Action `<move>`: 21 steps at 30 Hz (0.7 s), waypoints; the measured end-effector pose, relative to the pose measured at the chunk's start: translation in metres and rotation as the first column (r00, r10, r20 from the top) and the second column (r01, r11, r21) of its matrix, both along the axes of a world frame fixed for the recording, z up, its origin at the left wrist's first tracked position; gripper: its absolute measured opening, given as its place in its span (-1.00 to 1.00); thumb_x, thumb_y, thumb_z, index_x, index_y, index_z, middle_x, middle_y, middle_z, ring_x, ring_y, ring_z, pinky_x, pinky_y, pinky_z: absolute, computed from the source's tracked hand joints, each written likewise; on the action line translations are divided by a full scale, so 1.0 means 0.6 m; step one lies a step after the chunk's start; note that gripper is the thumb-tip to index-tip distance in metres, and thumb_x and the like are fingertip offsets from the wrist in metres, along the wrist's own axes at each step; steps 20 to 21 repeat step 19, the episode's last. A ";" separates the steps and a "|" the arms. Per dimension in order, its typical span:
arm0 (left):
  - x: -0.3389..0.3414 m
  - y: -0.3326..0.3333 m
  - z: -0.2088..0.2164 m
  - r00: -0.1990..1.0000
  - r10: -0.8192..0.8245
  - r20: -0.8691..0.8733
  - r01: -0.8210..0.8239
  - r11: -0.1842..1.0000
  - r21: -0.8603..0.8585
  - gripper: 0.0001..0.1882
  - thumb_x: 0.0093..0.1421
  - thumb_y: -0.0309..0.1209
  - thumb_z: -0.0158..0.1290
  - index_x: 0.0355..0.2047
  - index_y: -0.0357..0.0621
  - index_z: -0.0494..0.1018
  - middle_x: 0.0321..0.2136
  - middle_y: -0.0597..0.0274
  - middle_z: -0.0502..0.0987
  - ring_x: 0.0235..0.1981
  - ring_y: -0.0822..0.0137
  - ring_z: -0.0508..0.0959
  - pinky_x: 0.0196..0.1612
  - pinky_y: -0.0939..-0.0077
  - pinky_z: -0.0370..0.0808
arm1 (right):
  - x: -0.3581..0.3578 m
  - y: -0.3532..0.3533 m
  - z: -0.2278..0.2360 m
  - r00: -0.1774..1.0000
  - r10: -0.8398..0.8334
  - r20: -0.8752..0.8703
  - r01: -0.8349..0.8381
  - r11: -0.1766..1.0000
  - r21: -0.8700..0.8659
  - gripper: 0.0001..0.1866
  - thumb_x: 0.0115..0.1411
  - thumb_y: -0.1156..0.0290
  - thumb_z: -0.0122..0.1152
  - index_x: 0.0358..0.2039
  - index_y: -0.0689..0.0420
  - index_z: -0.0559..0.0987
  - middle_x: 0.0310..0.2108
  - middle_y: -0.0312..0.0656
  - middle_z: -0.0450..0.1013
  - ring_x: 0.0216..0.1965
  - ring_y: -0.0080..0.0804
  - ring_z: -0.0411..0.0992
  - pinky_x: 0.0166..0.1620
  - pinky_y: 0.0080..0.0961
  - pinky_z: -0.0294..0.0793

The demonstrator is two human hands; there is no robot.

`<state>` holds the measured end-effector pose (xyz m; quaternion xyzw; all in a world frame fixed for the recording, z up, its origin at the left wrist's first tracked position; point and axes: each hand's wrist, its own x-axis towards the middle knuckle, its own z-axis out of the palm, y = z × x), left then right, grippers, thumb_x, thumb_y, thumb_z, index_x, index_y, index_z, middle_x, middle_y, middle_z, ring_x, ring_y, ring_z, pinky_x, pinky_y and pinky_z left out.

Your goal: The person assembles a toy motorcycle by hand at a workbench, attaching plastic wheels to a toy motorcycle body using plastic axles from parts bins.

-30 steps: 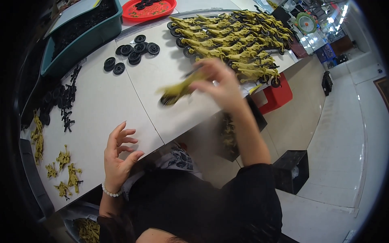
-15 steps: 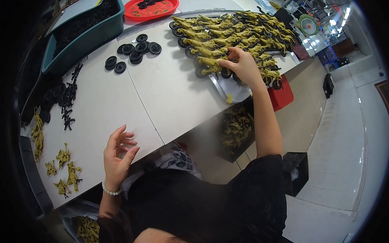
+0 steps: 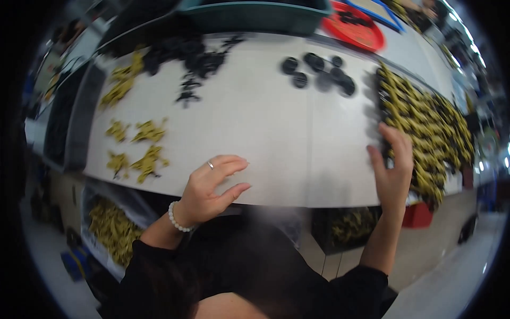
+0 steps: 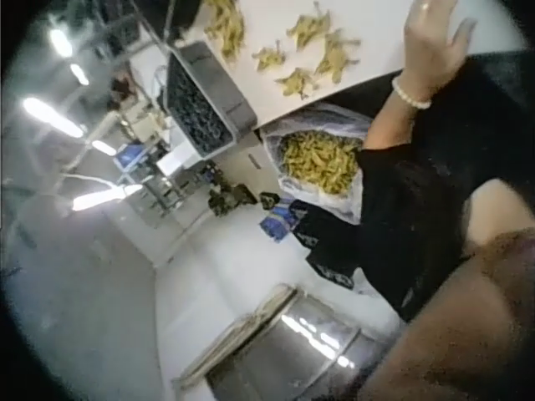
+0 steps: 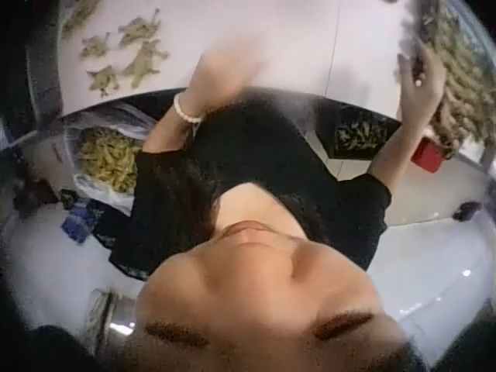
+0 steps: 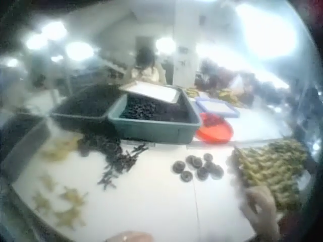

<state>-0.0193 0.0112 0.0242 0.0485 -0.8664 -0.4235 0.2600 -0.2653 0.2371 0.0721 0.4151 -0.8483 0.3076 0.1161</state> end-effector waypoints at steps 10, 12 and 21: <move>0.219 -0.112 0.053 0.669 0.701 0.246 -0.553 0.692 -0.464 -0.53 -0.03 -0.51 0.23 -0.06 -0.32 0.44 0.00 -0.02 0.45 0.02 0.00 0.42 0.05 0.25 0.40 | 0.097 -0.263 -0.033 0.721 0.641 0.263 -0.688 0.705 0.170 -0.74 0.03 0.48 0.29 -0.22 0.21 0.57 -0.38 -0.12 0.51 -0.32 -0.24 0.49 -0.24 -0.39 0.47; 0.227 -0.118 0.041 0.678 0.660 0.324 -0.470 0.728 -0.499 -0.47 -0.05 -0.52 0.22 0.00 -0.31 0.41 -0.01 -0.01 0.44 0.08 0.00 0.36 0.11 0.21 0.34 | 0.113 -0.294 -0.035 0.674 0.708 0.210 -0.738 0.643 0.204 -0.77 0.05 0.47 0.29 -0.25 0.21 0.59 -0.40 -0.13 0.51 -0.34 -0.26 0.50 -0.26 -0.40 0.48; 0.188 -0.130 0.002 0.847 0.379 0.373 -0.240 0.898 -0.368 -0.52 -0.02 -0.55 0.18 -0.02 -0.26 0.44 -0.05 0.00 0.46 0.04 0.10 0.40 0.10 0.25 0.34 | 0.094 -0.323 -0.036 0.761 0.589 0.272 -0.648 0.716 0.262 -0.78 0.09 0.44 0.26 -0.22 0.17 0.60 -0.35 -0.13 0.54 -0.30 -0.32 0.52 -0.24 -0.39 0.48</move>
